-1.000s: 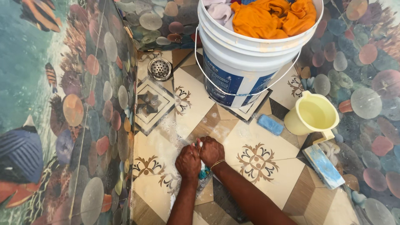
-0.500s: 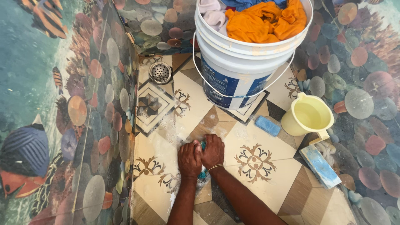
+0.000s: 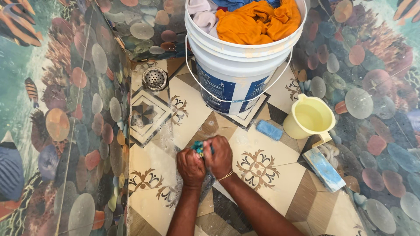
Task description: The person hand-washes clothing garments on a tiled floor, applying bar soap, scrubbing with a small brush, rinsing with water, and wringing out the items one by one.
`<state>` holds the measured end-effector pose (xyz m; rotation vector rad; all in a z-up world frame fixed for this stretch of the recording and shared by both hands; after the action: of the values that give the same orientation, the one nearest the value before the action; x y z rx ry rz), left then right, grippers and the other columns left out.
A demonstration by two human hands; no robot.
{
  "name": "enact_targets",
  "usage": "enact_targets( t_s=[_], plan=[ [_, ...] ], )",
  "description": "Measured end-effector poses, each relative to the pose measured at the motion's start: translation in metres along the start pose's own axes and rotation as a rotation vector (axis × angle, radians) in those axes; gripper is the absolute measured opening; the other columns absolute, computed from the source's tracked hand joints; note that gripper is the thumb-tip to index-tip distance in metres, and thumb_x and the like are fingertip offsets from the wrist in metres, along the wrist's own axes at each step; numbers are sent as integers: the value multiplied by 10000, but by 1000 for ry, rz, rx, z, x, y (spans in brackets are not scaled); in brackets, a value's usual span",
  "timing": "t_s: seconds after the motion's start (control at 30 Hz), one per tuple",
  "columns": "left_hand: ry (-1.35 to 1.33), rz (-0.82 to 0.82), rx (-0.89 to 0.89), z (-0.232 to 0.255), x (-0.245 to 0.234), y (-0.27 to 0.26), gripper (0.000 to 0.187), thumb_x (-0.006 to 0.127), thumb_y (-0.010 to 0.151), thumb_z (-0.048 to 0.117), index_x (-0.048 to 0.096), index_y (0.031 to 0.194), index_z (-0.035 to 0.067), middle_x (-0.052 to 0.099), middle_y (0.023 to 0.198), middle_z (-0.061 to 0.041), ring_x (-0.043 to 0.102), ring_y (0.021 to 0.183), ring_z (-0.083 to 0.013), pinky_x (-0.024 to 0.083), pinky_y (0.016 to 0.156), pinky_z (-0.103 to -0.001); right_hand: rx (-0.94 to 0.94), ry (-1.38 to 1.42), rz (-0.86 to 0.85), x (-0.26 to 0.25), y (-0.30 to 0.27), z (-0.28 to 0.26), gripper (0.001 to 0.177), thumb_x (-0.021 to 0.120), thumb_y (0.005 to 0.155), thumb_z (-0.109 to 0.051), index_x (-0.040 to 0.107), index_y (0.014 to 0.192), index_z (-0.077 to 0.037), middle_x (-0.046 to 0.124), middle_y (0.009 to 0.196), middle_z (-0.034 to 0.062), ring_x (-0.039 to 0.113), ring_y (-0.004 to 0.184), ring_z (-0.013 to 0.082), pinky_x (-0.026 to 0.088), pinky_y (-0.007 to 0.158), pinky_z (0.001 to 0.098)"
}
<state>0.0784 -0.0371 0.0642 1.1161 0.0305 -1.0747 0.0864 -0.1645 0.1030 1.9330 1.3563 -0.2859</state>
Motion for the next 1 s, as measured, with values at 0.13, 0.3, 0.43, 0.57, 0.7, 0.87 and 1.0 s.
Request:
enact_targets(
  t_s=[0.13, 0.3, 0.43, 0.57, 0.7, 0.87, 1.0],
  plan=[
    [179, -280, -166, -11, 22, -17, 194, 498, 987, 191, 583, 935, 25, 581, 925, -192, 598, 888, -365, 506, 794, -512, 54, -204, -238, 25, -19, 21, 233, 560, 980, -237, 628, 944, -17, 640, 867, 209, 647, 758, 415, 524, 683, 515],
    [43, -238, -266, -13, 9, -5, 222, 514, 1031, 177, 615, 935, 4, 591, 961, -206, 593, 923, -408, 501, 805, -505, 4, -70, -190, 25, -13, 27, 294, 532, 1051, -278, 683, 958, -44, 702, 904, 181, 689, 814, 381, 560, 725, 471],
    [123, -346, -269, -17, 16, -17, 229, 544, 1025, 207, 633, 921, 23, 608, 979, -208, 604, 943, -408, 503, 848, -496, 150, -150, -297, 37, -18, 42, 315, 507, 1042, -290, 691, 1005, -38, 704, 982, 201, 690, 827, 384, 561, 732, 461],
    [-18, -403, -494, -54, 33, -16, 259, 560, 955, 273, 664, 949, 35, 681, 1047, -164, 658, 1016, -334, 518, 919, -448, 13, -284, -224, 33, -8, 43, 402, 575, 962, -377, 700, 1035, -1, 676, 1033, 230, 675, 922, 401, 556, 806, 472],
    [-259, -194, -642, -70, 40, -19, 387, 515, 1025, 260, 637, 1192, -67, 623, 1187, -266, 581, 1091, -433, 429, 934, -505, -45, -271, -252, 74, -2, 65, 412, 556, 1052, -367, 725, 1093, 7, 681, 1107, 215, 651, 1048, 403, 504, 891, 545],
    [-429, -149, -1037, -31, 44, -16, 377, 480, 989, 298, 738, 977, 23, 722, 940, -132, 685, 909, -352, 507, 837, -454, 198, 48, -169, 89, -16, 73, 255, 644, 987, -268, 783, 976, -54, 687, 859, 142, 613, 732, 273, 507, 638, 383],
    [-276, -66, -424, -11, 33, -6, 393, 490, 1036, 238, 682, 798, -9, 672, 777, -177, 647, 795, -358, 501, 812, -474, 477, 786, -98, 80, -29, 85, 393, 704, 1053, -192, 604, 734, 13, 520, 618, 46, 422, 589, 112, 387, 532, 311]
  ],
)
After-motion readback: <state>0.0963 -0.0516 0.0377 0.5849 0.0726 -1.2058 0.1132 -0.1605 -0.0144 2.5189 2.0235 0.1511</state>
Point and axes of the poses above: each hand's wrist, its own y-axis towards the middle knuckle, its own x-axis out of the palm, z = x × y, the point moved 5 cm from there along y, towards the middle knuckle
